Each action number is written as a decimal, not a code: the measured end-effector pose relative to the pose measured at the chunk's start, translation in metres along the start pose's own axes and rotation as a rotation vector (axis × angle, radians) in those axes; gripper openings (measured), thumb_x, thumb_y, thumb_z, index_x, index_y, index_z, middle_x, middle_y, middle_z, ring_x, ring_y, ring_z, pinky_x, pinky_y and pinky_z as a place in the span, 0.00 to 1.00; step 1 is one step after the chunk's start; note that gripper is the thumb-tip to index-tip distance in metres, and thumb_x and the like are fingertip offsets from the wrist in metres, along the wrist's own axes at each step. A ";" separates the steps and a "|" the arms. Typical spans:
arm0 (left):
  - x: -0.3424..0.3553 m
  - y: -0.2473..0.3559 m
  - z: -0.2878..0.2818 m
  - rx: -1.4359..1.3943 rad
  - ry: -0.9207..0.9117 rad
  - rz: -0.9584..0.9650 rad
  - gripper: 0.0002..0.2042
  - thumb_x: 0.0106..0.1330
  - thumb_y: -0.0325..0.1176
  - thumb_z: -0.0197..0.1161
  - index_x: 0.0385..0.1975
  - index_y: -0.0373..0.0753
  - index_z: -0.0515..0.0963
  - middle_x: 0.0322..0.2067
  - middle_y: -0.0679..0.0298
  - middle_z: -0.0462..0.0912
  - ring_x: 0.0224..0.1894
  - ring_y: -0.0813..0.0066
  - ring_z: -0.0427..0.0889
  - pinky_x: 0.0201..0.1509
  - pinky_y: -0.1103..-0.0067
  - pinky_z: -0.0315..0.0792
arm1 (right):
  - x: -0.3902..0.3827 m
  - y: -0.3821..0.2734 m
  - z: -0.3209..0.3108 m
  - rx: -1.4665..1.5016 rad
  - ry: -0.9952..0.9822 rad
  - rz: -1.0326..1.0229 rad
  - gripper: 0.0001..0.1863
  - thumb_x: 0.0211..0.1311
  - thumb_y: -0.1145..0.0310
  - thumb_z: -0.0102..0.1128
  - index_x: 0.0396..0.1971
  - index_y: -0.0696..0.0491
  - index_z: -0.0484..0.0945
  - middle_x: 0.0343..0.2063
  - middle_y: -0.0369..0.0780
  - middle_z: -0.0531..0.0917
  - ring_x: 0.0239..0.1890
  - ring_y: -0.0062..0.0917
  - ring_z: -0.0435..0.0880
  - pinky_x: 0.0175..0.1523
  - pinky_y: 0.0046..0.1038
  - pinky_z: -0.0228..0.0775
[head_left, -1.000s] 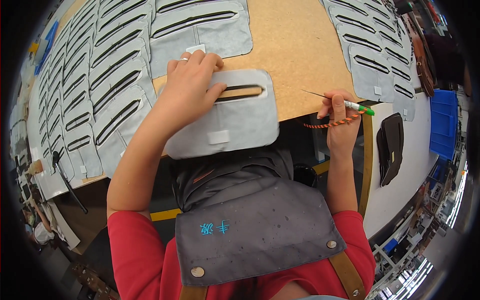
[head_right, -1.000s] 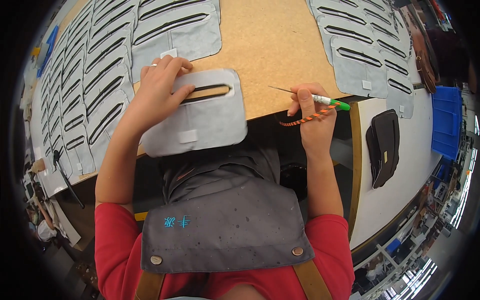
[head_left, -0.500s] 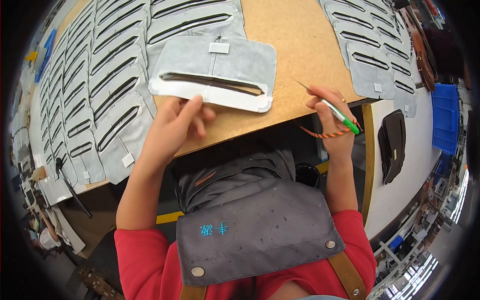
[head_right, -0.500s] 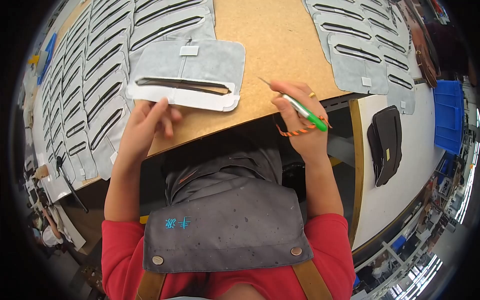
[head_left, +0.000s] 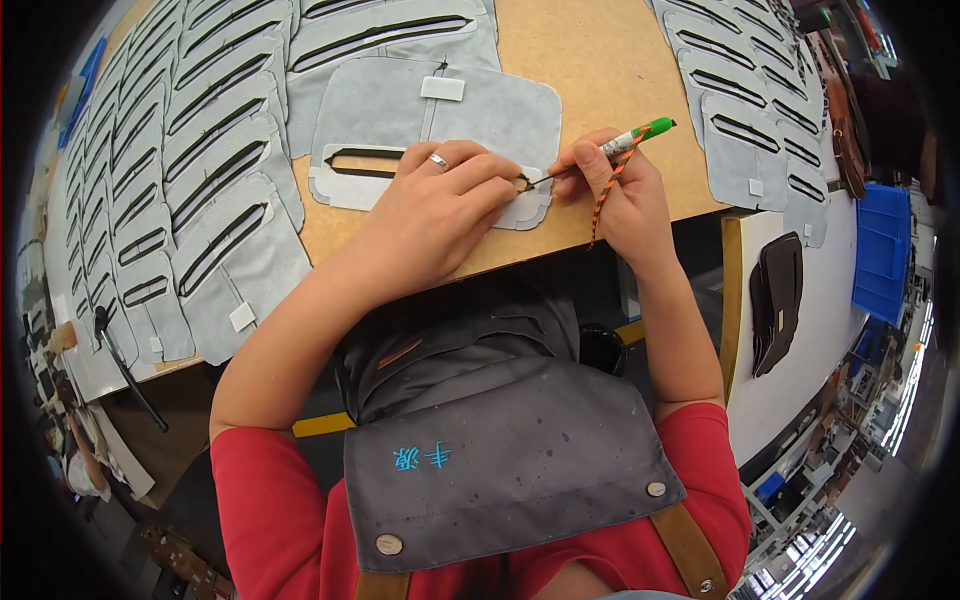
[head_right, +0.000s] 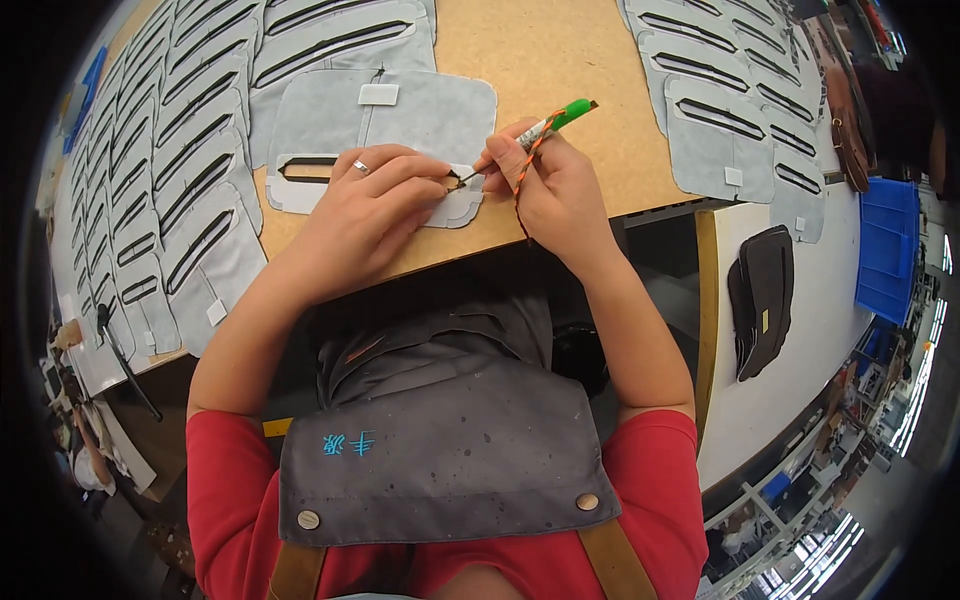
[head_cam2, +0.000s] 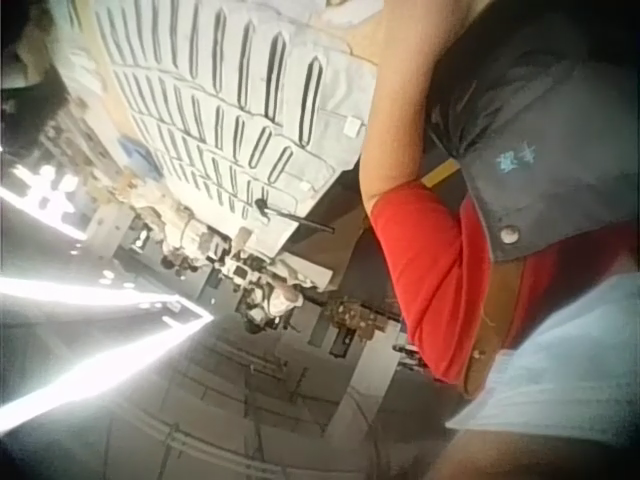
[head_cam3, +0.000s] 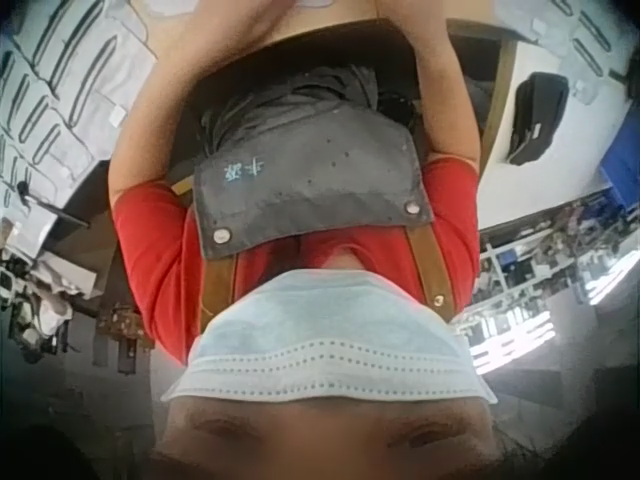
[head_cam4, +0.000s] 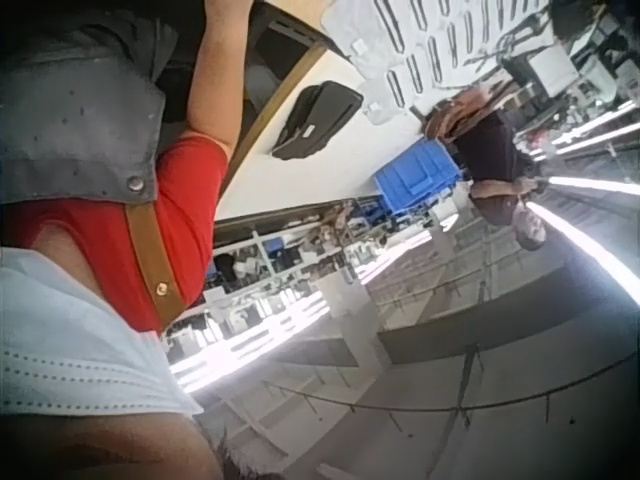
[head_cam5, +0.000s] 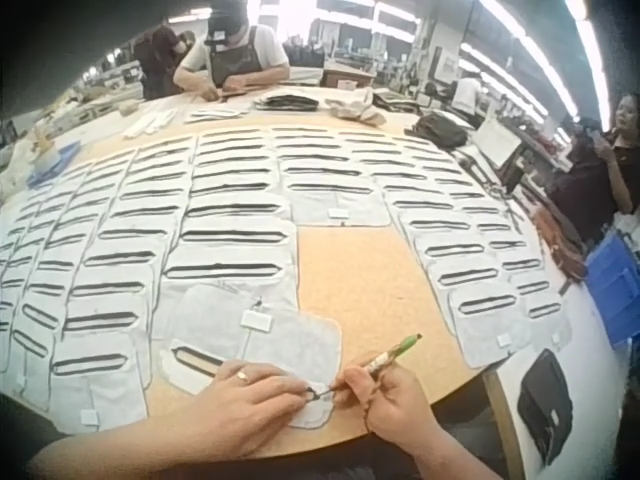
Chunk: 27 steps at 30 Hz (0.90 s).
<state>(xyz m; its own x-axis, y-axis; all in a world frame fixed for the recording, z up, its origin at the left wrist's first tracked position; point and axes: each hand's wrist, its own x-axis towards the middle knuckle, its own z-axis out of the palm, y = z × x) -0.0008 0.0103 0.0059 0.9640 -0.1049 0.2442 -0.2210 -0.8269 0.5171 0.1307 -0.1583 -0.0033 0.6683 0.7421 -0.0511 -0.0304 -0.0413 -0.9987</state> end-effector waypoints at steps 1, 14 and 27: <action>0.001 -0.001 0.000 -0.003 -0.001 -0.002 0.07 0.59 0.27 0.58 0.37 0.40 0.74 0.46 0.66 0.76 0.52 0.67 0.72 0.55 0.70 0.59 | 0.002 -0.001 0.000 -0.008 -0.004 0.005 0.12 0.68 0.64 0.51 0.32 0.59 0.74 0.27 0.36 0.79 0.27 0.15 0.77 0.36 0.18 0.71; 0.001 -0.004 0.001 0.064 -0.035 0.006 0.05 0.59 0.29 0.57 0.34 0.43 0.74 0.50 0.74 0.77 0.53 0.69 0.72 0.56 0.70 0.58 | -0.003 -0.010 -0.011 -0.256 -0.202 -0.141 0.06 0.62 0.70 0.58 0.28 0.56 0.75 0.24 0.35 0.78 0.20 0.17 0.74 0.26 0.19 0.64; 0.003 0.005 0.011 0.016 0.153 -0.174 0.05 0.56 0.25 0.57 0.32 0.42 0.74 0.44 0.71 0.78 0.49 0.68 0.73 0.54 0.70 0.61 | -0.047 0.022 -0.017 -0.903 -0.120 -0.770 0.11 0.48 0.69 0.69 0.32 0.51 0.79 0.40 0.36 0.84 0.27 0.15 0.81 0.26 0.17 0.57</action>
<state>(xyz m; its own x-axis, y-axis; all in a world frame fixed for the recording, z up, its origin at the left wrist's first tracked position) 0.0025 -0.0004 0.0007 0.9536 0.1243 0.2743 -0.0494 -0.8339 0.5496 0.1112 -0.2055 -0.0226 0.2064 0.8339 0.5119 0.9143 0.0220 -0.4045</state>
